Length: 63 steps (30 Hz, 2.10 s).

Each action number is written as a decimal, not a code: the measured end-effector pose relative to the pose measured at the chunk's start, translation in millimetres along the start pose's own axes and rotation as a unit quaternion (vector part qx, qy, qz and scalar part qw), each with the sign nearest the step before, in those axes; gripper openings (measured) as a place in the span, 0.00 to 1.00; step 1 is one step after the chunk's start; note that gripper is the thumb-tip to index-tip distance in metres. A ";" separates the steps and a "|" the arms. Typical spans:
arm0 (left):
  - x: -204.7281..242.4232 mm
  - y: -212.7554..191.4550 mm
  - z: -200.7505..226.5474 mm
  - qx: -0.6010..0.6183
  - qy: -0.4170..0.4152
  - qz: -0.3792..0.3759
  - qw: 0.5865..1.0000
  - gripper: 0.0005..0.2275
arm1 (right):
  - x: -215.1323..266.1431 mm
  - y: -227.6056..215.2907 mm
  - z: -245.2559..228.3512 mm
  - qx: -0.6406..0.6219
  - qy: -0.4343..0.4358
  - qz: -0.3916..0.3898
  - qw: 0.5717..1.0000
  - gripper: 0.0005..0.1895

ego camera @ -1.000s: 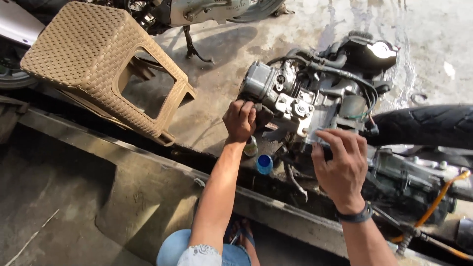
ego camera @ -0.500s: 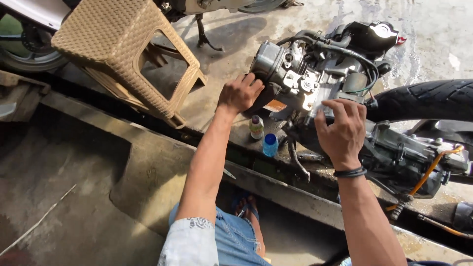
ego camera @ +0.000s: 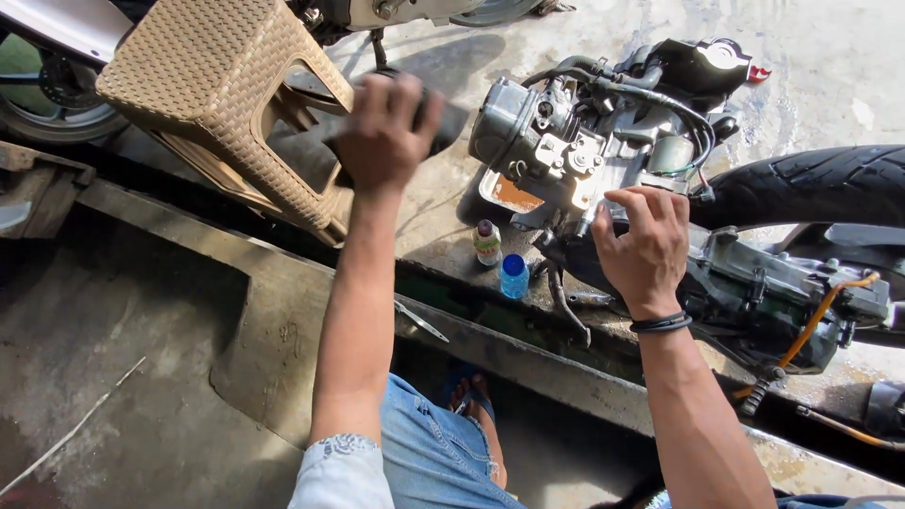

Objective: The person is cleaning a motorcycle engine by applying liquid from a bottle to a cloth and wiping the engine's surfaces to remove dirt and grease.

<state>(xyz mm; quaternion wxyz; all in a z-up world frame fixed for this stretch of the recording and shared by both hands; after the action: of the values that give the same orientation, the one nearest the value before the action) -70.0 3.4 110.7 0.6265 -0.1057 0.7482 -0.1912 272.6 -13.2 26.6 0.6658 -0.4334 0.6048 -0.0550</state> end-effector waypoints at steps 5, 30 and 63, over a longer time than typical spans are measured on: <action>76.2 96.5 31.4 0.019 0.072 0.005 0.997 0.12 | 3.3 9.2 7.1 0.031 -0.022 0.014 0.999 0.05; 179.8 99.7 16.5 0.035 0.073 -0.124 0.989 0.07 | -2.8 0.7 -5.0 0.017 -0.020 0.032 0.999 0.09; 139.7 118.5 46.3 0.119 0.100 -0.016 0.988 0.07 | -4.7 5.8 -5.7 0.047 -0.024 0.007 0.999 0.07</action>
<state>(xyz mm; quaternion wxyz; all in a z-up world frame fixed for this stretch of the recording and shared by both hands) -42.0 47.8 -70.7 0.5534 -0.0226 0.7773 -0.2985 263.9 -9.7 27.0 0.7002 -0.3990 0.5881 -0.0683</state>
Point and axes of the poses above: each hand's wrist, its own x-axis away from the middle knuckle, its own y-axis out of the palm, z = x × y, the point moved 1 cm from there along -x, towards the middle knuckle, and after that the axes turned 13 degrees about x, right-handed, at the moved point
